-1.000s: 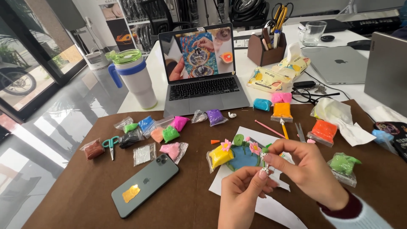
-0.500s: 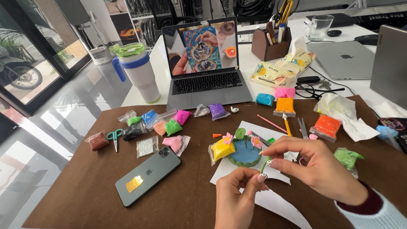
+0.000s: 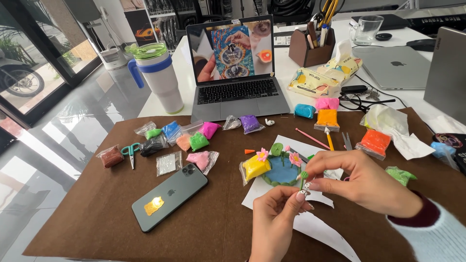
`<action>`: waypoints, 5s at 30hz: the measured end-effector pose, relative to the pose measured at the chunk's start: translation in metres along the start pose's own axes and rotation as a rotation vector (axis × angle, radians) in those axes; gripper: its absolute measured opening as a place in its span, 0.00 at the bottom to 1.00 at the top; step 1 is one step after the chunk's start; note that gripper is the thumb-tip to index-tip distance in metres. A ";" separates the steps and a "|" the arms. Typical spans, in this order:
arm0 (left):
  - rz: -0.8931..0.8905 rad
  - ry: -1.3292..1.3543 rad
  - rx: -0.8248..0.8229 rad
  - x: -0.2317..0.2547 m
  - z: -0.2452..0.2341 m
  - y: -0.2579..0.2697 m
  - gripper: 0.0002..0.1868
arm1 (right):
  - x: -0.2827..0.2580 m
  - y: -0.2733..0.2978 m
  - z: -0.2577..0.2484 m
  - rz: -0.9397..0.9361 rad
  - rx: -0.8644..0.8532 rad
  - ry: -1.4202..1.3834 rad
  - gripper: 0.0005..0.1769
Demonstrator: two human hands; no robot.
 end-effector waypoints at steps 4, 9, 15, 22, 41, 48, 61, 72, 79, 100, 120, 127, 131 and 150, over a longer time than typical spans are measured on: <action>0.022 0.000 -0.031 -0.002 0.005 -0.001 0.11 | -0.003 0.000 0.010 -0.163 -0.040 -0.119 0.05; 0.017 0.046 -0.065 -0.005 0.010 -0.001 0.12 | -0.003 0.001 0.010 -0.163 -0.031 -0.178 0.04; 0.006 0.003 -0.014 -0.007 0.007 0.001 0.12 | 0.002 0.004 0.009 -0.142 -0.021 -0.141 0.03; 0.047 -0.167 0.063 0.006 0.007 0.006 0.11 | 0.005 0.005 0.008 -0.120 -0.021 -0.118 0.04; 0.661 -0.883 0.308 0.084 0.007 -0.012 0.05 | 0.029 -0.009 -0.024 0.079 0.081 0.208 0.09; 0.766 -1.185 0.392 0.082 0.015 -0.038 0.05 | 0.068 0.016 -0.058 0.319 0.132 0.219 0.07; 0.625 -1.434 0.323 0.106 0.012 -0.044 0.04 | 0.074 0.022 -0.063 0.131 0.120 0.099 0.07; 0.635 -1.480 0.204 0.097 0.031 -0.065 0.05 | 0.075 0.022 -0.057 0.112 0.081 0.083 0.07; 0.814 -1.468 0.281 0.094 0.029 -0.059 0.08 | 0.069 0.023 -0.056 0.112 0.078 0.083 0.07; 1.015 -1.450 0.461 0.107 0.033 -0.007 0.06 | 0.041 0.019 -0.052 -0.132 0.175 0.223 0.06; 1.369 -1.552 0.608 0.111 0.091 0.099 0.07 | -0.108 0.044 0.000 -0.699 0.259 1.021 0.05; 1.369 -1.679 0.663 0.116 0.100 0.104 0.11 | -0.121 0.044 0.003 -0.732 0.263 1.060 0.04; 1.361 -1.645 0.686 0.116 0.101 0.103 0.10 | -0.127 0.046 0.004 -0.723 0.296 1.104 0.04; 1.289 -1.412 0.708 0.115 0.094 0.102 0.11 | -0.103 0.059 0.011 -0.535 0.649 0.747 0.03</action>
Point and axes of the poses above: each hand's wrist, its own y-axis away from the middle knuckle, its own z-axis out of the palm, x = y × z, the point moved 8 cm from there along -y, towards the middle knuckle, and after that the axes turned 14 degrees about -z, right-handed, at the moved point
